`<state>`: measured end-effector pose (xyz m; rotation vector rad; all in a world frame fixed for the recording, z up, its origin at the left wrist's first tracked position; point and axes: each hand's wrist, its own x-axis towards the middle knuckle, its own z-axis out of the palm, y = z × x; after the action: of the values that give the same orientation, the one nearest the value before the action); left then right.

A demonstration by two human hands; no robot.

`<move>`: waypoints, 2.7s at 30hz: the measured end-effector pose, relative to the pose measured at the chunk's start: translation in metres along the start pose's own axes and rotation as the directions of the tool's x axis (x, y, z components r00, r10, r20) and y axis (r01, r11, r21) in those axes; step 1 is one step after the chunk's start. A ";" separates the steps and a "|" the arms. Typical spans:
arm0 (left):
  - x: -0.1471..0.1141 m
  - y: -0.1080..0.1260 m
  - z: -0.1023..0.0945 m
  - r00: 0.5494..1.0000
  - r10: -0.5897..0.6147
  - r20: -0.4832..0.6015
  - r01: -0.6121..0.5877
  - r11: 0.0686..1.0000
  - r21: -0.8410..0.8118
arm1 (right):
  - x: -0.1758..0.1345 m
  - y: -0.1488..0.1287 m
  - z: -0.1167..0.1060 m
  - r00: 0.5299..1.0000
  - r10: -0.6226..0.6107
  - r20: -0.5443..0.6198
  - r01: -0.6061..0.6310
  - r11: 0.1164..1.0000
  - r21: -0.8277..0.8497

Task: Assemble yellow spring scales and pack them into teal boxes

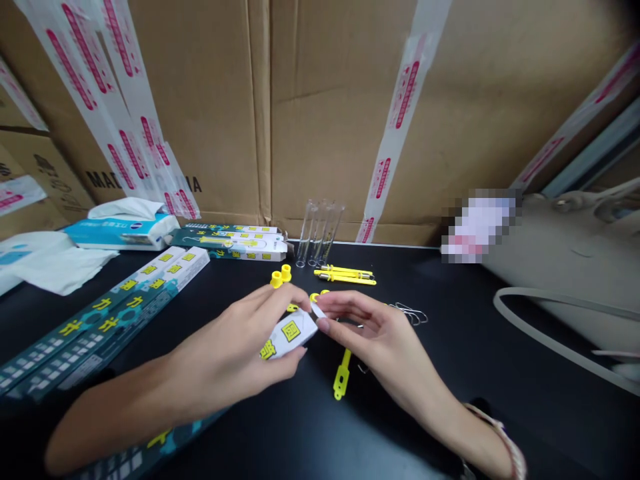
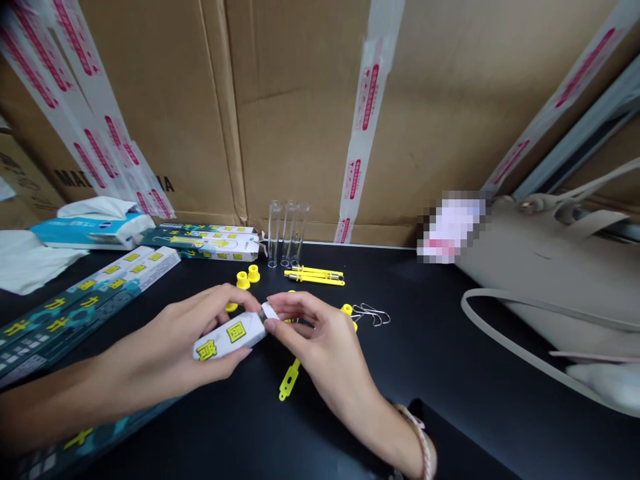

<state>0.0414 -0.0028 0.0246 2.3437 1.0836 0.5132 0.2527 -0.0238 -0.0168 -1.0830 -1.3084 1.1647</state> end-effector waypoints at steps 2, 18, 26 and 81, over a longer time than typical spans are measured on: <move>0.006 -0.001 -0.001 0.999 0.045 0.013 -0.045 0.999 0.027 | 0.003 0.000 -0.003 0.999 -0.020 -0.030 0.020 1.000 -0.007; 0.010 -0.006 0.003 0.981 0.194 0.012 -0.194 0.975 0.110 | 0.005 -0.002 -0.007 0.993 0.119 0.019 -0.121 0.983 0.135; 0.010 -0.006 0.001 0.952 0.304 -0.024 -0.295 0.938 0.182 | 0.005 -0.007 -0.006 0.987 0.158 0.019 -0.158 0.967 0.198; -0.028 -0.023 -0.018 0.989 -0.033 -0.141 -0.098 0.569 -0.817 | 0.024 -0.023 -0.040 0.923 0.332 -0.194 -0.347 0.936 -0.050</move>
<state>0.0009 -0.0068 0.0224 1.4843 0.6190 0.9699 0.2915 -0.0008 0.0092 -1.4869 -1.0589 1.2358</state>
